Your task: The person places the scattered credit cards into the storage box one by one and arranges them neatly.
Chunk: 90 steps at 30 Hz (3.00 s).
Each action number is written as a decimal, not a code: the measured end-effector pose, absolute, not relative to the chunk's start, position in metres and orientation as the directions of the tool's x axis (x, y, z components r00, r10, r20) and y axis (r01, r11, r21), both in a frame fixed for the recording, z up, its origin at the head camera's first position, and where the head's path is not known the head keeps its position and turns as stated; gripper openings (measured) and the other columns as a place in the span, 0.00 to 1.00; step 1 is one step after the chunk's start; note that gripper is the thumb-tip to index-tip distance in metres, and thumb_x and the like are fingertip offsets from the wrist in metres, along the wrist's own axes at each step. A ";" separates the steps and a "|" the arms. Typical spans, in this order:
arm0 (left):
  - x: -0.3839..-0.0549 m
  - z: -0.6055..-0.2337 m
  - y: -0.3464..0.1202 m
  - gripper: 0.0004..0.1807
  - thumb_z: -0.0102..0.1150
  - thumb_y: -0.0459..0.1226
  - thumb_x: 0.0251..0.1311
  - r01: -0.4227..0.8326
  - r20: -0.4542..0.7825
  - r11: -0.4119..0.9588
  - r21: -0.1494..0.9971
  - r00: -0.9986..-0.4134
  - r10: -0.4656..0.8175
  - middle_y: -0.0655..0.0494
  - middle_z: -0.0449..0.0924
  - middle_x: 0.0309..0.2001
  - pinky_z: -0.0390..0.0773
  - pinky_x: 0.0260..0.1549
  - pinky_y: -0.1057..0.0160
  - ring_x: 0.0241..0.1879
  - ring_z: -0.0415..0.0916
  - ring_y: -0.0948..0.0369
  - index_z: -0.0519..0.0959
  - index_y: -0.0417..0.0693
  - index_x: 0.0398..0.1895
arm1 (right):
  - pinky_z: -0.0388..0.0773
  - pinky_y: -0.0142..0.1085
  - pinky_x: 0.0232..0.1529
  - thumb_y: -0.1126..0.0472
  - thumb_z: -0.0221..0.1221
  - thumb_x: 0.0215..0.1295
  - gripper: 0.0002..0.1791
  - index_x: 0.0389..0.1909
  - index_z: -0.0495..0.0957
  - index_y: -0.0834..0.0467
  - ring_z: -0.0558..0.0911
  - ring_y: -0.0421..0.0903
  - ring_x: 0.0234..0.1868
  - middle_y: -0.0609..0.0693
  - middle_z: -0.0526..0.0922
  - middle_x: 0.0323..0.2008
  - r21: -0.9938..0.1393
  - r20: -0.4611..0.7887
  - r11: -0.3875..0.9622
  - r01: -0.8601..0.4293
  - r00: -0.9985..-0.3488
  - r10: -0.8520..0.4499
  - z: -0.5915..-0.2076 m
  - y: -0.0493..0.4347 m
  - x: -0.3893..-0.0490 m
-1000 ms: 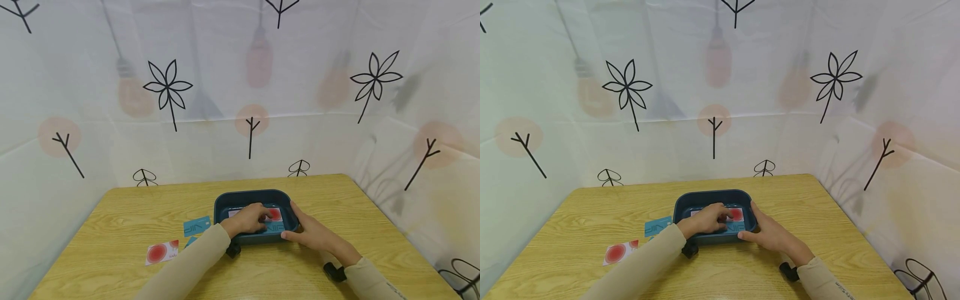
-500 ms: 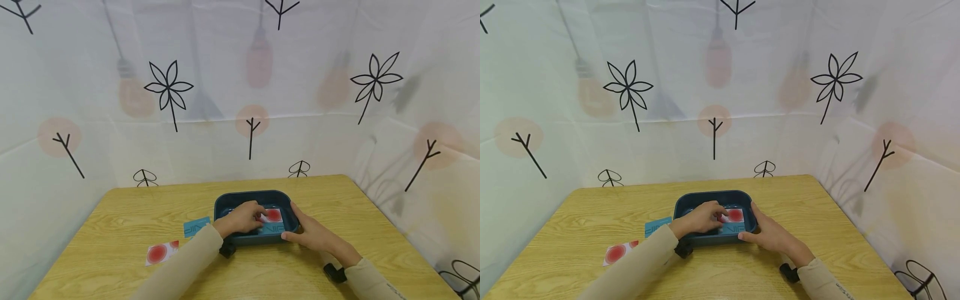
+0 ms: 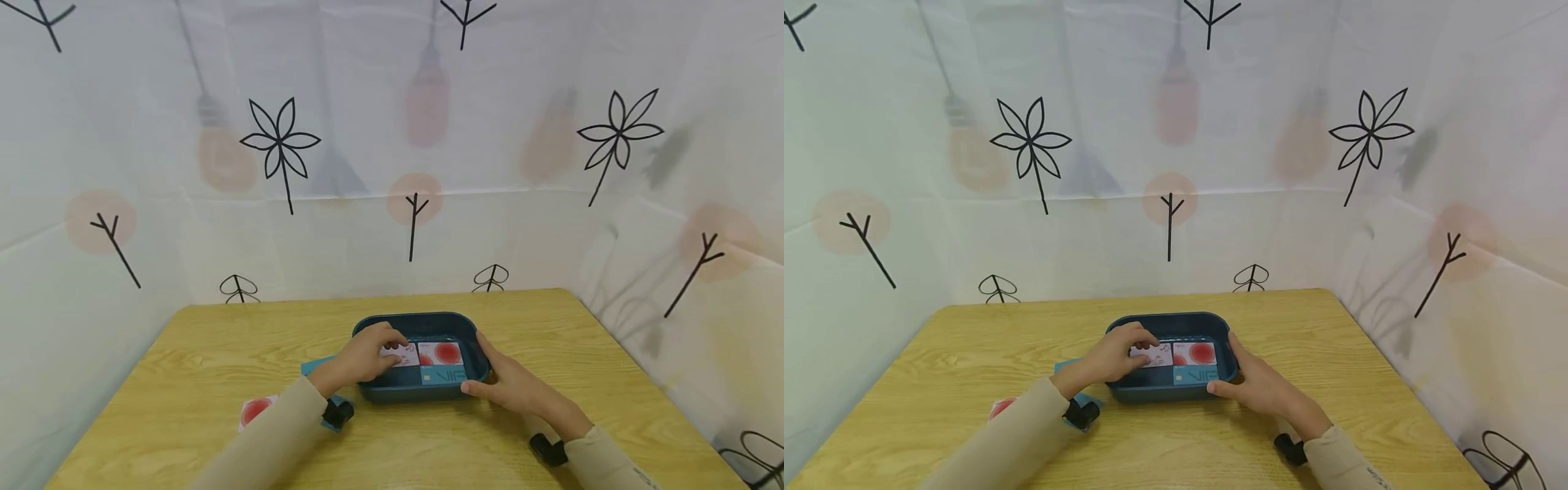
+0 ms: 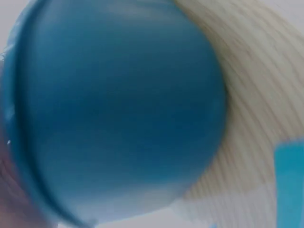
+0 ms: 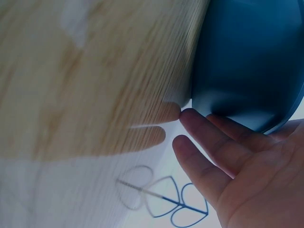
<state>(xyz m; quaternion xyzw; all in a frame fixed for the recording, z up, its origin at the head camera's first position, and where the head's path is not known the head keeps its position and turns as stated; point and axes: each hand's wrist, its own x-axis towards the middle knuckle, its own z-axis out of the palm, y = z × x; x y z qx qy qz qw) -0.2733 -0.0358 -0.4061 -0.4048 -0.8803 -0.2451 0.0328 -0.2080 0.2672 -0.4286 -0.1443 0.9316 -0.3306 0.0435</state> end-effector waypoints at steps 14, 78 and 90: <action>-0.268 -0.399 -0.094 0.16 0.63 0.35 0.60 0.668 0.311 0.586 0.459 -0.738 0.598 0.53 0.75 0.41 0.74 0.42 0.58 0.42 0.73 0.57 0.79 0.49 0.51 | 0.62 0.58 0.60 0.34 0.59 0.58 0.59 0.75 0.36 0.60 0.65 0.58 0.64 0.64 0.54 0.71 -0.636 0.013 0.734 -0.238 -0.955 -0.298 -0.431 0.269 -0.208; -0.288 -0.428 -0.161 0.24 0.74 0.38 0.48 0.324 -0.088 0.843 0.430 -0.914 0.397 0.54 0.74 0.42 0.72 0.48 0.52 0.42 0.71 0.58 0.77 0.45 0.49 | 0.64 0.57 0.59 0.34 0.59 0.58 0.59 0.75 0.36 0.60 0.68 0.56 0.60 0.63 0.55 0.71 -0.626 0.019 0.740 -0.246 -0.953 -0.301 -0.429 0.266 -0.208; -0.289 -0.428 -0.160 0.21 0.75 0.37 0.46 0.340 -0.072 0.826 0.450 -0.908 0.413 0.54 0.71 0.39 0.72 0.47 0.53 0.39 0.69 0.58 0.77 0.45 0.43 | 0.64 0.57 0.59 0.34 0.59 0.58 0.59 0.75 0.37 0.60 0.67 0.56 0.61 0.62 0.54 0.71 -0.635 0.017 0.733 -0.244 -0.953 -0.302 -0.429 0.265 -0.207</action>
